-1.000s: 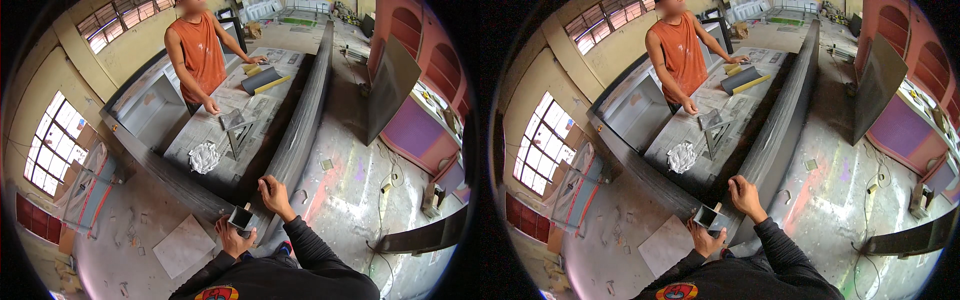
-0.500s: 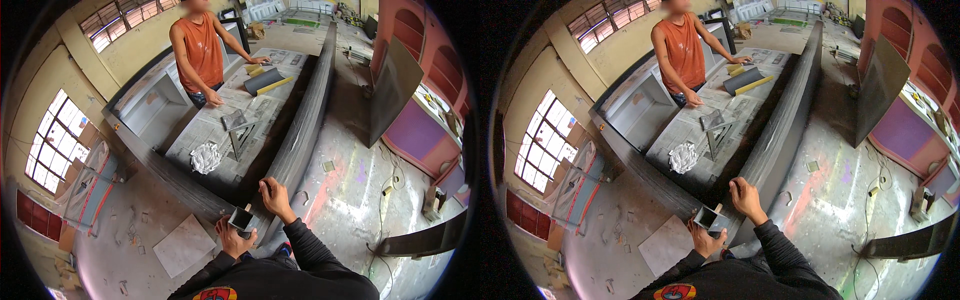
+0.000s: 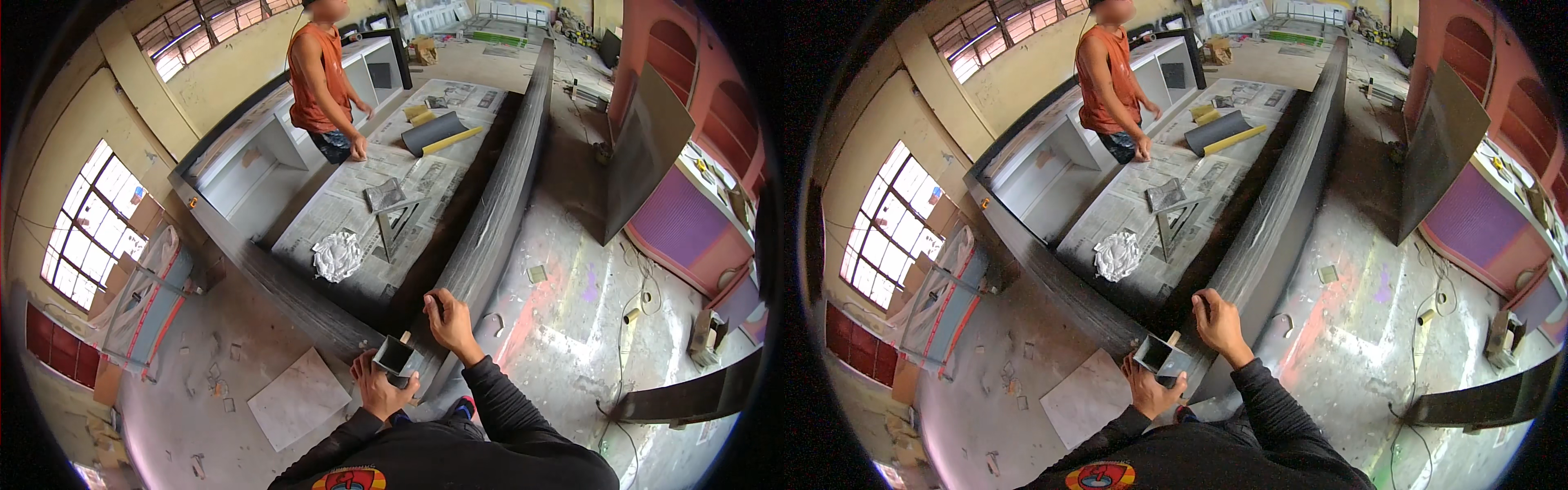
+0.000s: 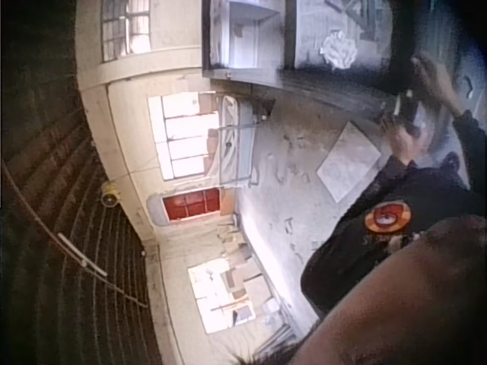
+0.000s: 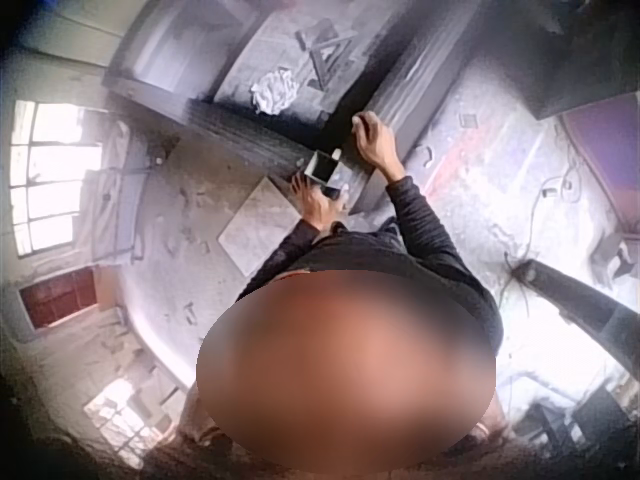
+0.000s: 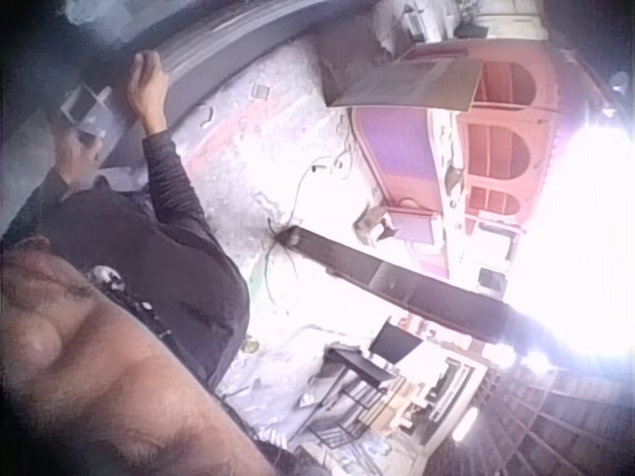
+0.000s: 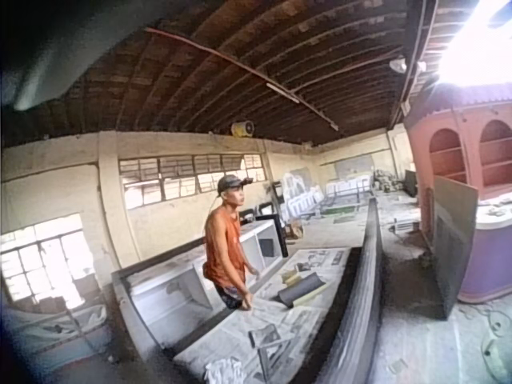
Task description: Marking a wooden board with a pencil using a wood block and metal tube for alignment.
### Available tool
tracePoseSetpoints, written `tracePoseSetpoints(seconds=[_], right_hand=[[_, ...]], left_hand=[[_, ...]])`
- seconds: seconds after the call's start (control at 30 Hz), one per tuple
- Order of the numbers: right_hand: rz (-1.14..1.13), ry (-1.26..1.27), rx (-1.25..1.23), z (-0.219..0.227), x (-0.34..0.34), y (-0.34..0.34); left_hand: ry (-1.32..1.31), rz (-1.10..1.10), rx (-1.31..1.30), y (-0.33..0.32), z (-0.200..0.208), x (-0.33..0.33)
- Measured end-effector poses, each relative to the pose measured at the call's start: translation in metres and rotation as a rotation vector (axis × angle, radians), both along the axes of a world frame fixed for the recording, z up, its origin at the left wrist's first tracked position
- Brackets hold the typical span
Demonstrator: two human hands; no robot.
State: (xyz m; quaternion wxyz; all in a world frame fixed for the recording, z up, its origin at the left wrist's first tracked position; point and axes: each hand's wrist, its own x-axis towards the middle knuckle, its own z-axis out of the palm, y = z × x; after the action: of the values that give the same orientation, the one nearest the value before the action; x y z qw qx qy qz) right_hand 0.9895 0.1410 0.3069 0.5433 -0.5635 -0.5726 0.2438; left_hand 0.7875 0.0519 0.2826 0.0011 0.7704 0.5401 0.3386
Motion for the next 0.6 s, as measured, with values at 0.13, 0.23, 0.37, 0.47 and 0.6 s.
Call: tracePoseSetpoints(seconds=[0.13, 0.23, 0.37, 0.47, 0.6], right_hand=[[0.015, 0.021, -0.06, 0.0051, 0.0003, -0.0019], [0.019, 0.029, -0.068, 0.0053, -0.0002, -0.0024], [0.009, 0.034, -0.038, 0.004, 0.0001, -0.0022], [0.004, 0.036, -0.043, 0.0027, -0.0007, -0.0014], [-0.006, 0.038, -0.006, -0.0003, -0.001, -0.0011]], left_hand=[[-0.003, -0.01, 0.008, 0.0009, 0.0012, -0.0011], [0.012, -0.008, -0.015, 0.0001, -0.0013, -0.0018], [-0.023, -0.03, 0.0, 0.0008, 0.002, 0.0005], [-0.019, -0.043, -0.018, 0.0011, 0.0001, -0.0005], [-0.007, -0.023, -0.013, 0.001, 0.0023, 0.0002]])
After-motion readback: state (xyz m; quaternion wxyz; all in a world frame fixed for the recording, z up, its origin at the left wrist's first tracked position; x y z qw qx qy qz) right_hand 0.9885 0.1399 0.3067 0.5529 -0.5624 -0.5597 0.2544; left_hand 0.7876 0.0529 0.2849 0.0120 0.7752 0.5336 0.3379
